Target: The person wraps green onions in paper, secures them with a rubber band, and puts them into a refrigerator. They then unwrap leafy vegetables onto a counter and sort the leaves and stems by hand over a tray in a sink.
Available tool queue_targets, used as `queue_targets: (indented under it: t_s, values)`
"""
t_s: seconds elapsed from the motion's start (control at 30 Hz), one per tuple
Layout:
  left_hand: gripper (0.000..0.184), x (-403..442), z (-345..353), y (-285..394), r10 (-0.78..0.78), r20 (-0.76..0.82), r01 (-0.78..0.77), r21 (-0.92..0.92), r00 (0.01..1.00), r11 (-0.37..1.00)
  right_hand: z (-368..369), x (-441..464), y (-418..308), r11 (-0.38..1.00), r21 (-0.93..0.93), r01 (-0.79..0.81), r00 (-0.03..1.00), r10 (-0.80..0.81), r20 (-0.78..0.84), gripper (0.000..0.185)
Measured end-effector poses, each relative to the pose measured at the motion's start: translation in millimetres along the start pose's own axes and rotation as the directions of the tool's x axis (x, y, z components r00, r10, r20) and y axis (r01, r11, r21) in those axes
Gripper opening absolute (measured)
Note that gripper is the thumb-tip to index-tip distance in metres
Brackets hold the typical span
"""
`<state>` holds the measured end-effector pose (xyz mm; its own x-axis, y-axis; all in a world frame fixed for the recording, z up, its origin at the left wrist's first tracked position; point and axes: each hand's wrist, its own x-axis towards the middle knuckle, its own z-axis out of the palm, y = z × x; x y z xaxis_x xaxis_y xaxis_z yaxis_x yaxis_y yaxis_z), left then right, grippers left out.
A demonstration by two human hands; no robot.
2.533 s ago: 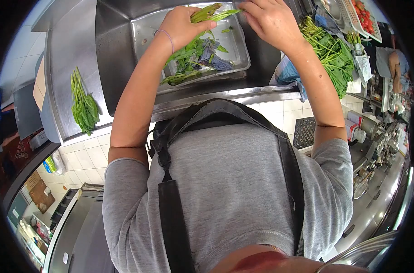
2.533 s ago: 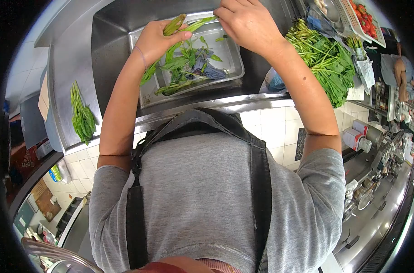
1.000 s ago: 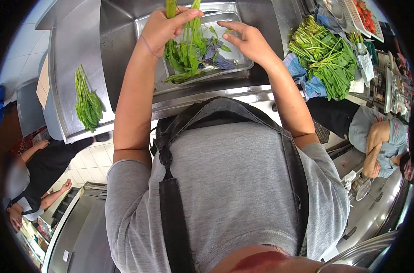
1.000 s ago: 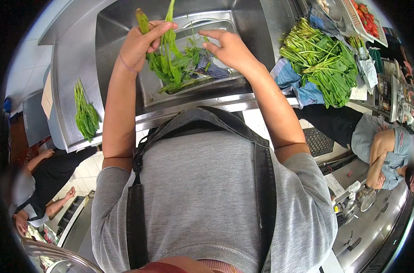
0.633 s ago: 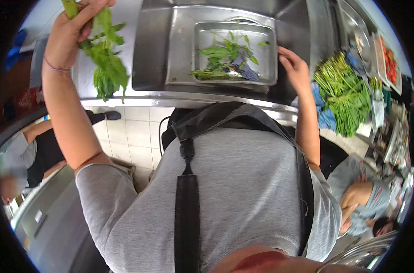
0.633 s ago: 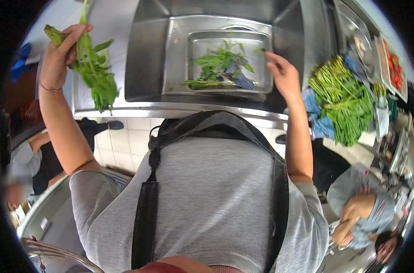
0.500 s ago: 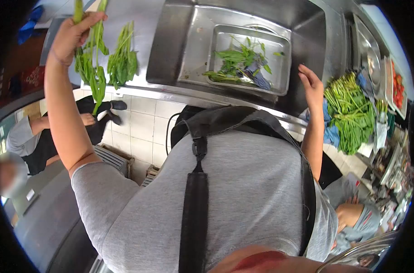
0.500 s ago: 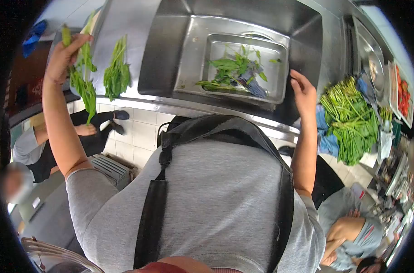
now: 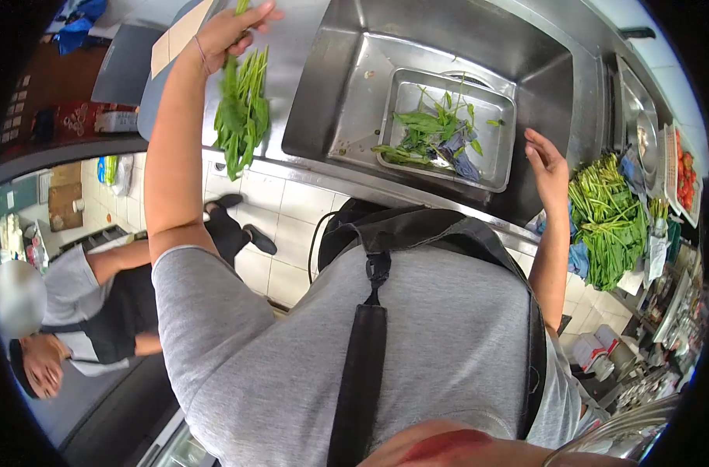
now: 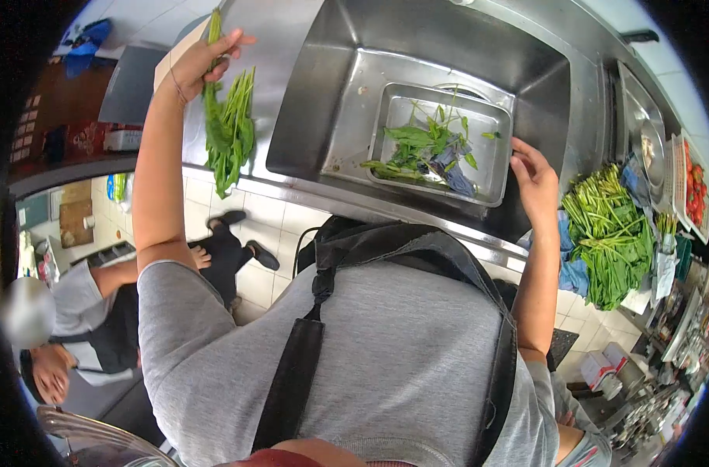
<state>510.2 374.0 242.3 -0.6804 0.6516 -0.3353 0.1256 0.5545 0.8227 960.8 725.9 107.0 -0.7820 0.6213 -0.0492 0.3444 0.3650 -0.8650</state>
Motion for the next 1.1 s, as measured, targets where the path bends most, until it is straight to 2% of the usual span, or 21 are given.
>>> queue_targets:
  t_s: [0.07, 0.13, 0.23, 0.27, 0.37, 0.47, 0.5, 0.6, 0.63, 0.7, 0.83, 0.93, 0.97, 1.07, 1.1]
  values:
    - [0.061, 1, 30, 39, 0.103, 0.169, -0.073, -0.176, 0.98, 0.982, 7, 6, -29, 0.998, -0.028, 0.061, 0.998, -0.06, 0.024, 0.034]
    - [0.06, 6, 65, 69, 0.199, 0.34, -0.067, -0.362, 0.919, 0.93, 17, 10, -71, 0.962, -0.102, 0.253, 0.967, -0.254, 0.002, 0.034]
    - [0.065, 9, 136, 97, 0.368, 0.43, -0.09, -0.543, 0.824, 0.835, 28, 15, -118, 0.889, -0.125, 0.44, 0.893, -0.448, -0.048, 0.029]
    - [0.067, 8, 159, 104, 0.379, 0.45, -0.043, -0.597, 0.809, 0.801, 31, 16, -129, 0.871, -0.11, 0.478, 0.87, -0.487, -0.073, 0.027]
    - [0.078, 9, 218, 114, 0.379, 0.51, 0.11, -0.695, 0.772, 0.711, 35, 19, -149, 0.886, 0.04, 0.463, 0.866, -0.441, -0.237, 0.026]
    - [0.081, 11, 259, 106, 0.406, 0.558, 0.188, -0.726, 0.724, 0.662, 32, 32, -143, 0.83, -0.216, 0.514, 0.754, -0.557, -0.349, 0.025]
    - [0.084, 10, 268, 105, 0.429, 0.563, 0.183, -0.731, 0.707, 0.658, 32, 34, -141, 0.855, -0.21, 0.474, 0.788, -0.519, -0.332, 0.026]
    - [0.083, 2, 285, 107, 0.44, 0.559, 0.169, -0.732, 0.703, 0.66, 35, 36, -133, 0.84, -0.308, 0.447, 0.795, -0.531, -0.295, 0.024]
    - [0.08, 3, 288, 107, 0.457, 0.571, 0.179, -0.736, 0.681, 0.653, 37, 36, -129, 0.874, -0.257, 0.413, 0.829, -0.478, -0.291, 0.025]
    - [0.073, 7, 291, 102, 0.49, 0.589, 0.198, -0.746, 0.643, 0.636, 39, 37, -122, 0.886, -0.23, 0.402, 0.835, -0.458, -0.307, 0.022]
    - [0.049, 7, 292, 95, 0.42, 0.595, 0.149, -0.68, 0.686, 0.718, 32, 46, -105, 0.922, -0.088, 0.378, 0.88, -0.387, -0.274, 0.013]
    - [0.044, 14, 289, 90, 0.42, 0.593, 0.098, -0.647, 0.687, 0.756, 26, 49, -101, 0.951, 0.203, 0.234, 0.961, -0.194, -0.199, 0.012]
    - [0.045, 14, 290, 88, 0.432, 0.589, 0.07, -0.642, 0.683, 0.764, 24, 49, -101, 0.922, 0.372, 0.106, 0.99, -0.061, -0.131, 0.015]
    - [0.045, 16, 292, 86, 0.457, 0.57, 0.002, -0.627, 0.683, 0.779, 19, 53, -97, 0.837, 0.535, 0.116, 0.993, -0.088, -0.077, 0.016]
    - [0.044, 16, 292, 87, 0.462, 0.564, -0.016, -0.621, 0.685, 0.783, 17, 56, -93, 0.831, 0.55, 0.089, 0.995, -0.093, -0.022, 0.028]
